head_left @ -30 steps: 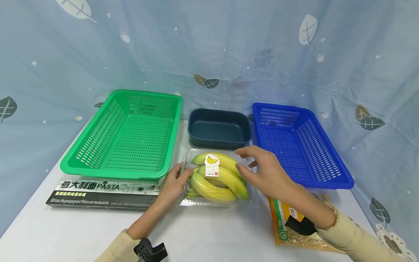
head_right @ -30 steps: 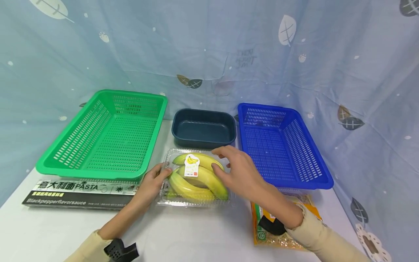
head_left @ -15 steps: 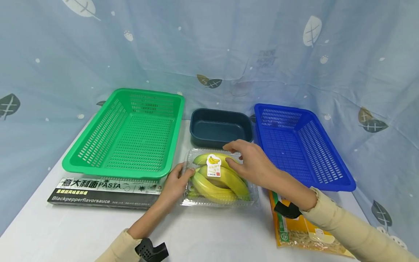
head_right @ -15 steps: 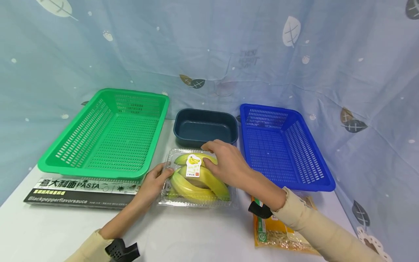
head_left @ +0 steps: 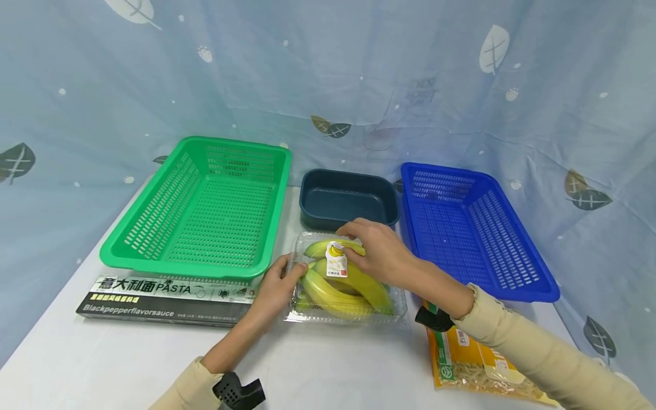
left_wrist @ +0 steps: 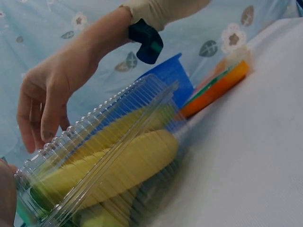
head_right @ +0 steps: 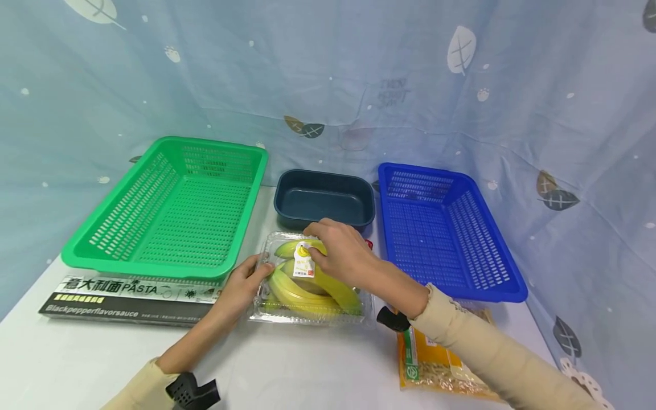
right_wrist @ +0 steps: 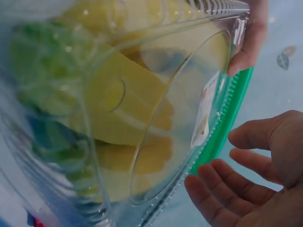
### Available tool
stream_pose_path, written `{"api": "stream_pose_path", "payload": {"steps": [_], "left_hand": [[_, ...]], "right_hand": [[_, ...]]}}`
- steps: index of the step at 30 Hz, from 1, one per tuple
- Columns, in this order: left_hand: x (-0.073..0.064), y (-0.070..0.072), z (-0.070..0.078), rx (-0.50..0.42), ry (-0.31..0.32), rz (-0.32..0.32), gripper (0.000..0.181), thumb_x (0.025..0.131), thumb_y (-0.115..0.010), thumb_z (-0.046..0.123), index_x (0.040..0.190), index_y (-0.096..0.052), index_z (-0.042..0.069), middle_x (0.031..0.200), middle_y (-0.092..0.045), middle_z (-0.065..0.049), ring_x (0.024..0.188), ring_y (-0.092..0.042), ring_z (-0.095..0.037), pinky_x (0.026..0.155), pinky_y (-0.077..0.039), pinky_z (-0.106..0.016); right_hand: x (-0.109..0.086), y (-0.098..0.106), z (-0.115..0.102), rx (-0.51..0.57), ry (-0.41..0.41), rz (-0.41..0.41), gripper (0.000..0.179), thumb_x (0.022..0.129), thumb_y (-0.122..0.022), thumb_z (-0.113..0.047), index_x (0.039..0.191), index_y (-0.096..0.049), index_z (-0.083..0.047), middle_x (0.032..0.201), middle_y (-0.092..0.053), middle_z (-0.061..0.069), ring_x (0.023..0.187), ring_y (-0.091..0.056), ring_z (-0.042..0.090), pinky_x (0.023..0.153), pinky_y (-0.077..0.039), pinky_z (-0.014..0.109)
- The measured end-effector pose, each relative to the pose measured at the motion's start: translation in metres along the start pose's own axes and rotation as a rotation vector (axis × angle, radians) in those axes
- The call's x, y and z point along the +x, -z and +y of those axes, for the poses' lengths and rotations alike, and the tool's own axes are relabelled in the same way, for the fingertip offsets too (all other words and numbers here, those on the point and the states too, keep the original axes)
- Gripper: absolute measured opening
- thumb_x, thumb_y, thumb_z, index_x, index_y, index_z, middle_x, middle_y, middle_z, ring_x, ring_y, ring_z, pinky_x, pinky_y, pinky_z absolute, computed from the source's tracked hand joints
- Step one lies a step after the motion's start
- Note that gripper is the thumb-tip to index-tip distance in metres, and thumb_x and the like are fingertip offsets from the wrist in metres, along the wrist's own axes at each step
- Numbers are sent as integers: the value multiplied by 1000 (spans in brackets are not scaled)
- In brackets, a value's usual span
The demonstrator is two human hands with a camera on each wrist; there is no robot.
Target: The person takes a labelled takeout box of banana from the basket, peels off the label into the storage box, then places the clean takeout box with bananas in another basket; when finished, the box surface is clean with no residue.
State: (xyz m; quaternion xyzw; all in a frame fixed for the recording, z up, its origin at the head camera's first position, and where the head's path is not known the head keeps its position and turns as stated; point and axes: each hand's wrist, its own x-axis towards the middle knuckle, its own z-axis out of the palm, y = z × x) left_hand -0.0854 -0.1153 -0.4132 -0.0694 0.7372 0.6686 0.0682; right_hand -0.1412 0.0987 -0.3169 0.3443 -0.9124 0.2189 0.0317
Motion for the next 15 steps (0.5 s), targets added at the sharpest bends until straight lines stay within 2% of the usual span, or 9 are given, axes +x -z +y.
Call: {"api": "stream_pose_path", "payload": {"steps": [6,15], "left_hand": [[-2,0,1,-7,0,-3,58,99,-59,32,146,-44,1,132,-57,-21,114,-58,-31,96,-50,-45],[-1,0,1,-18,7,-9,59,98,-60,33,146,-44,2,131,-58,-21,114,-59,-31,96,-50,-45]], "right_hand": [[7,-8,0,-28,36,-35,25,90,-74,-7,116,-72,-7,105,-69,5,92,-66,21,73,-55,30],[13,-15,1,-124,63,-83,26,90,-74,-10,117,-72,-8,107,-68,5,77,-60,14,62,-50,24]]}}
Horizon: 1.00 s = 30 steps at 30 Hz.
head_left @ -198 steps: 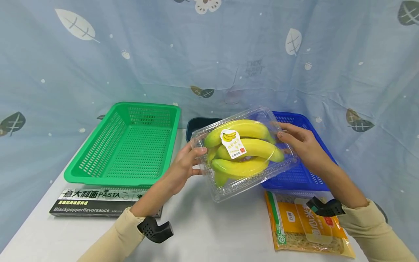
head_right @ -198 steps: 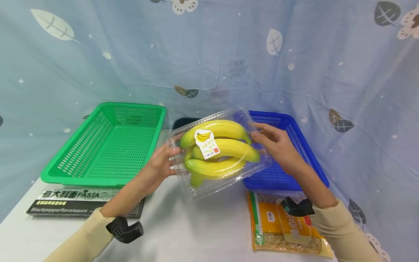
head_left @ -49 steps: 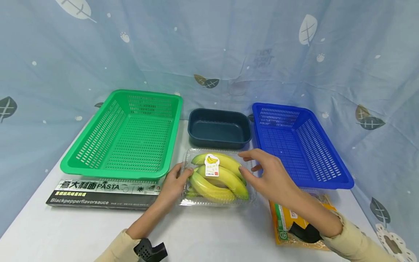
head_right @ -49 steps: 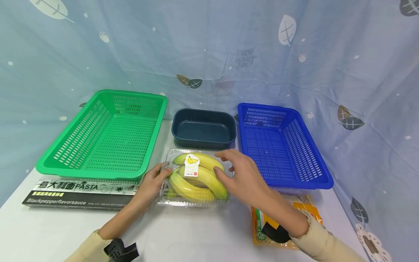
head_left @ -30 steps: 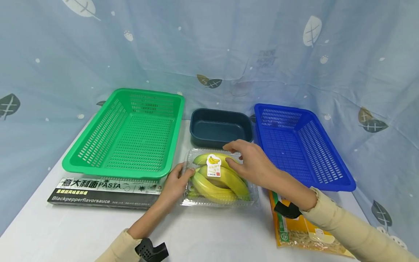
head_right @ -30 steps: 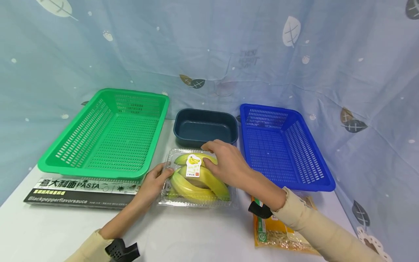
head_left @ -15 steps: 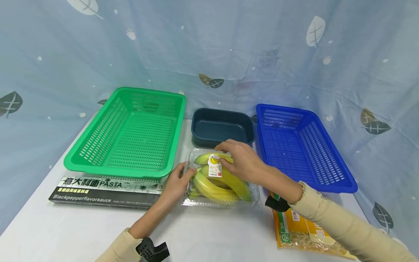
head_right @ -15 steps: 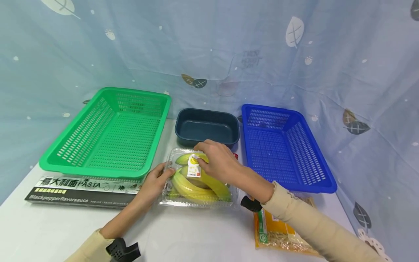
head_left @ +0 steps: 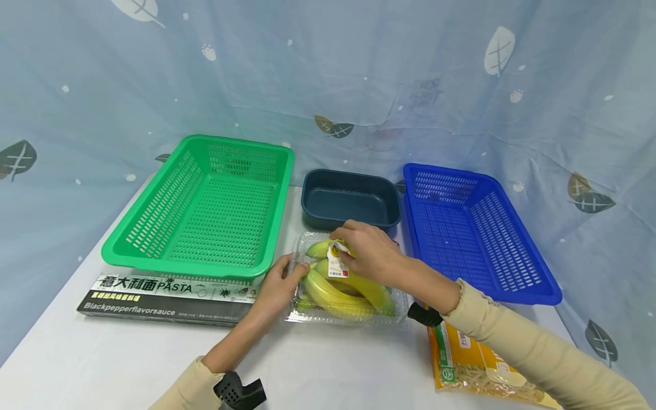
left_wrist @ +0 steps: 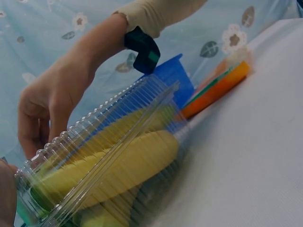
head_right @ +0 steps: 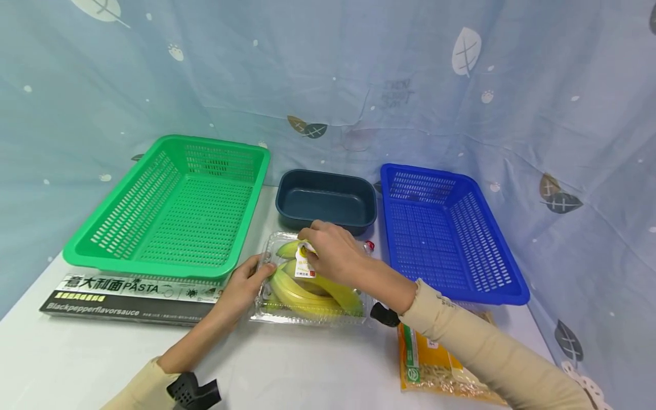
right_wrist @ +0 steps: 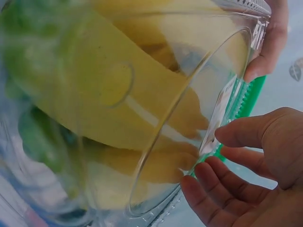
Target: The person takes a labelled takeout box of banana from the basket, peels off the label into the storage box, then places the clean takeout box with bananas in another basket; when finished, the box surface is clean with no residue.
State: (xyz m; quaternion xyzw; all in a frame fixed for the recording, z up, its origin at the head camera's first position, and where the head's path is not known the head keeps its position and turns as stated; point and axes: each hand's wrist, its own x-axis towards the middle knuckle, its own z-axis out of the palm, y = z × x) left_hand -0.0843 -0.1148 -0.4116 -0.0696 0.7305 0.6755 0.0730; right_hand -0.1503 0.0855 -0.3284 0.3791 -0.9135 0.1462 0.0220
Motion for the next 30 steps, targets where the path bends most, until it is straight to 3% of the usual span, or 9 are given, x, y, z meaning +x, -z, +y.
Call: {"api": "stream_pose_path", "payload": {"steps": [16,30], "left_hand": [[-1,-1,1,-2,-4,-2,59,98,-60,32,146,-43,1,132,-58,-21,115,-59,-32,98,-49,-47],[-1,0,0,-13,1,4,58,98,-60,31,146,-44,3,134,-56,-20,119,-57,-32,101,-47,-47]], "right_hand": [[3,-2,-2,-48,-16,-32,22,88,-77,-11,109,-75,-11,92,-62,2,74,-51,14,61,-46,22],[4,-2,-2,-20,6,12,15,85,-72,2,89,-69,-12,82,-61,-3,71,-54,13,63,-50,22]]}}
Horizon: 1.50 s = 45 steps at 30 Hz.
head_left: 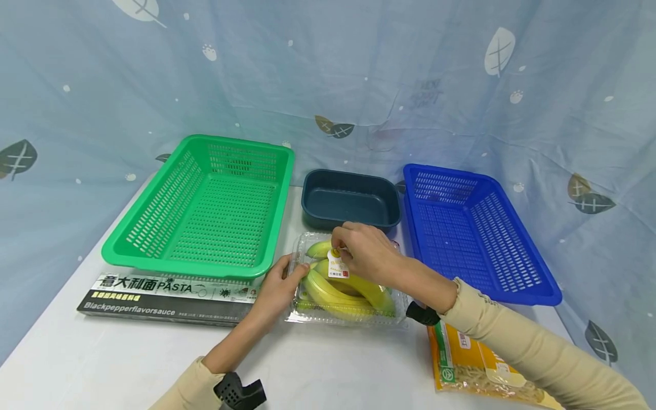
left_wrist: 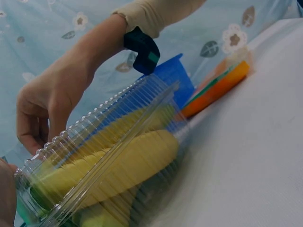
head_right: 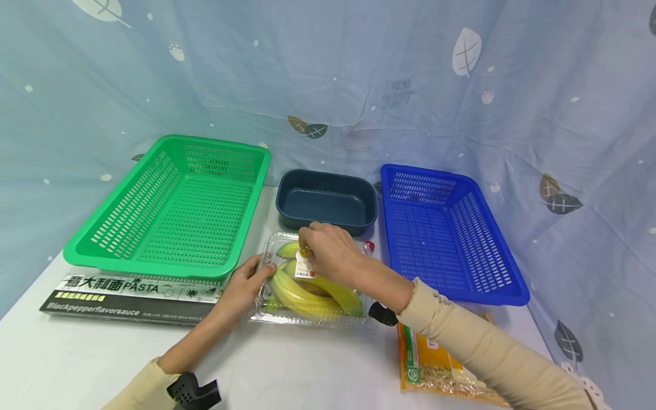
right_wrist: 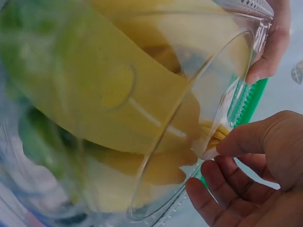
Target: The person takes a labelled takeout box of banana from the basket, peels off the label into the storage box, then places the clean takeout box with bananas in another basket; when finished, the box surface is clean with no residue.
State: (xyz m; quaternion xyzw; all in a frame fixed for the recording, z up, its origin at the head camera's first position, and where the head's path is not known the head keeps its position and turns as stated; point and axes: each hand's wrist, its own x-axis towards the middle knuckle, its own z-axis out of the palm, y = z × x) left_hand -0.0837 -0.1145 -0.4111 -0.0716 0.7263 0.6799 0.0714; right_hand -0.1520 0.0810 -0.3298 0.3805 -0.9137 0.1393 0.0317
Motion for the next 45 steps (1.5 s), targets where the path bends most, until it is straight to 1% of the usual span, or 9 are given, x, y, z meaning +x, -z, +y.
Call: {"api": "stream_pose_path", "payload": {"steps": [4,10,17,23,26,32,39,45], "left_hand": [[-1,0,0,0,0,1,58,98,-60,31,146,-44,3,135,-56,-20,119,-56,-32,102,-46,-48],[-1,0,0,4,3,8,58,98,-60,31,146,-44,3,135,-56,-20,120,-56,-32,102,-46,-48],[1,0,-1,13,-7,12,57,98,-60,30,146,-45,3,135,-56,-20,120,-56,-32,102,-46,-48],[1,0,-1,10,-9,12,57,98,-60,30,146,-45,2,134,-56,-21,119,-56,-32,101,-46,-48],[0,0,-1,7,-10,7,57,98,-60,30,146,-45,2,133,-57,-21,118,-57,-32,100,-47,-48],[0,0,-1,7,-8,7,57,98,-60,30,146,-44,2,137,-54,-21,122,-54,-33,103,-44,-48],[0,0,-1,7,-8,9,58,99,-59,30,146,-44,1,135,-55,-20,120,-55,-32,101,-46,-47],[0,0,-1,15,-1,11,57,99,-60,31,146,-44,2,135,-55,-20,119,-55,-32,100,-46,-47]], "right_hand": [[-1,-1,1,14,23,26,16,83,-71,4,85,-69,-12,81,-60,-3,68,-52,12,60,-48,21],[-3,0,1,36,60,64,16,82,-72,5,84,-68,-10,80,-59,-2,64,-52,11,57,-47,19],[-7,8,0,67,59,70,18,82,-73,6,85,-68,-11,81,-59,-2,69,-54,10,61,-49,19],[-10,14,-1,69,87,83,17,83,-73,6,85,-68,-10,82,-59,-2,71,-55,11,63,-49,20],[-12,16,-1,85,79,78,16,83,-73,6,87,-68,-9,84,-60,-2,73,-56,12,65,-50,20],[-16,23,-4,108,63,66,17,84,-74,6,88,-68,-9,84,-60,-2,75,-56,13,67,-51,21],[-19,32,-6,117,81,83,17,83,-74,8,87,-68,-8,84,-60,-1,76,-57,13,67,-52,22],[-23,41,-6,122,74,105,17,84,-72,8,88,-69,-8,86,-62,1,77,-58,12,69,-55,27]]}}
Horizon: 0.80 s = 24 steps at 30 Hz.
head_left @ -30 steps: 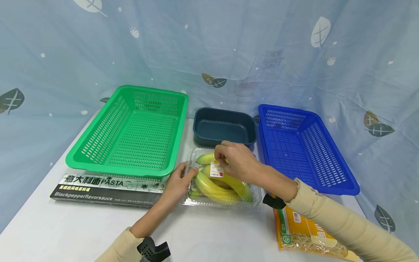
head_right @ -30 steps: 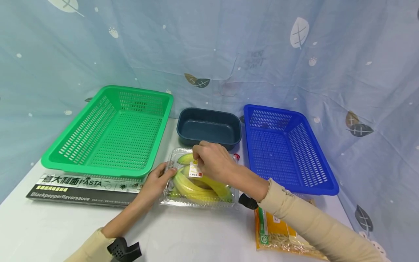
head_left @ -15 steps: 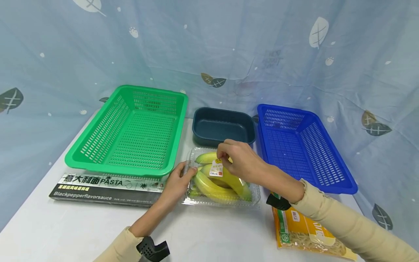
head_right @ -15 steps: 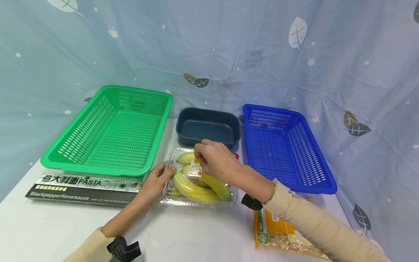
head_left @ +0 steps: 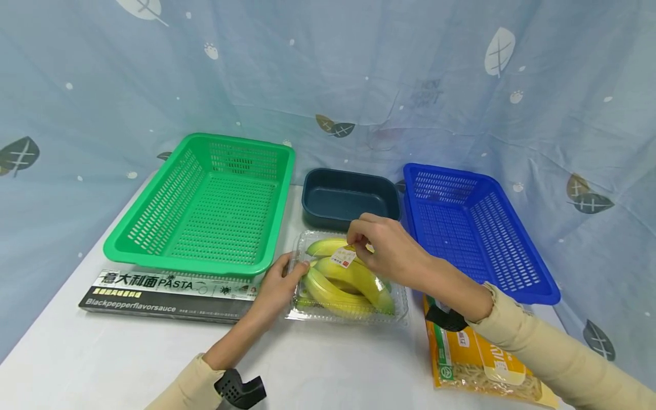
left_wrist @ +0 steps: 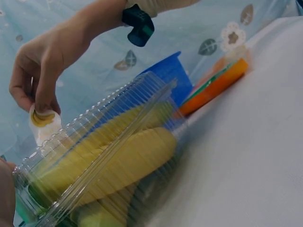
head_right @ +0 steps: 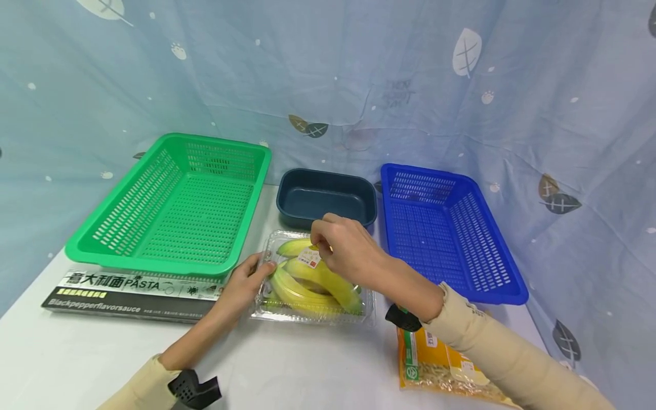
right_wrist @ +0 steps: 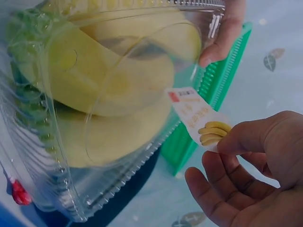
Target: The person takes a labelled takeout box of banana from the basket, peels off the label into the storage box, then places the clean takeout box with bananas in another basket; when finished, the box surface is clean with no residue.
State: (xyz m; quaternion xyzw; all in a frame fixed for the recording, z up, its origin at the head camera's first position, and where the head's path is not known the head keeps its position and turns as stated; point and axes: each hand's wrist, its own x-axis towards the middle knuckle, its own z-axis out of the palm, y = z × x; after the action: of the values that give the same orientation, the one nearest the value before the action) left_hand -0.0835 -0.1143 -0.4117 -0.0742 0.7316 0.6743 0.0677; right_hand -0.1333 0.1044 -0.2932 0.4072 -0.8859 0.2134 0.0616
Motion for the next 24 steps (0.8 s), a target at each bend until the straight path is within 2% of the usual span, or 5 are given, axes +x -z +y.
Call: {"api": "stream_pose_path", "payload": {"steps": [8,16,20,24], "left_hand": [[0,0,3,17,17,-5,60,98,-60,33,148,-42,3,140,-52,-22,124,-52,-35,102,-44,-50],[-6,1,5,80,30,1,71,99,-57,41,153,-33,3,151,-38,-28,138,-38,-44,111,-33,-57],[-14,1,5,128,-14,-2,74,100,-57,42,156,-26,3,151,-38,-30,137,-38,-45,110,-33,-59],[-22,1,8,245,-85,1,84,99,-58,45,159,-15,6,154,-35,-25,140,-35,-45,111,-28,-62]], "right_hand": [[-10,11,-4,-47,25,35,19,82,-73,8,89,-68,-9,87,-61,0,76,-59,15,67,-53,25],[-19,19,-4,-63,22,52,20,82,-74,9,90,-68,-8,88,-62,1,76,-58,13,66,-53,26],[-25,24,-7,-66,20,59,21,81,-73,10,90,-69,-9,87,-62,1,75,-57,12,63,-52,25],[-31,29,-11,-74,30,75,22,81,-74,9,91,-69,-9,88,-62,0,75,-56,10,63,-52,24]]}}
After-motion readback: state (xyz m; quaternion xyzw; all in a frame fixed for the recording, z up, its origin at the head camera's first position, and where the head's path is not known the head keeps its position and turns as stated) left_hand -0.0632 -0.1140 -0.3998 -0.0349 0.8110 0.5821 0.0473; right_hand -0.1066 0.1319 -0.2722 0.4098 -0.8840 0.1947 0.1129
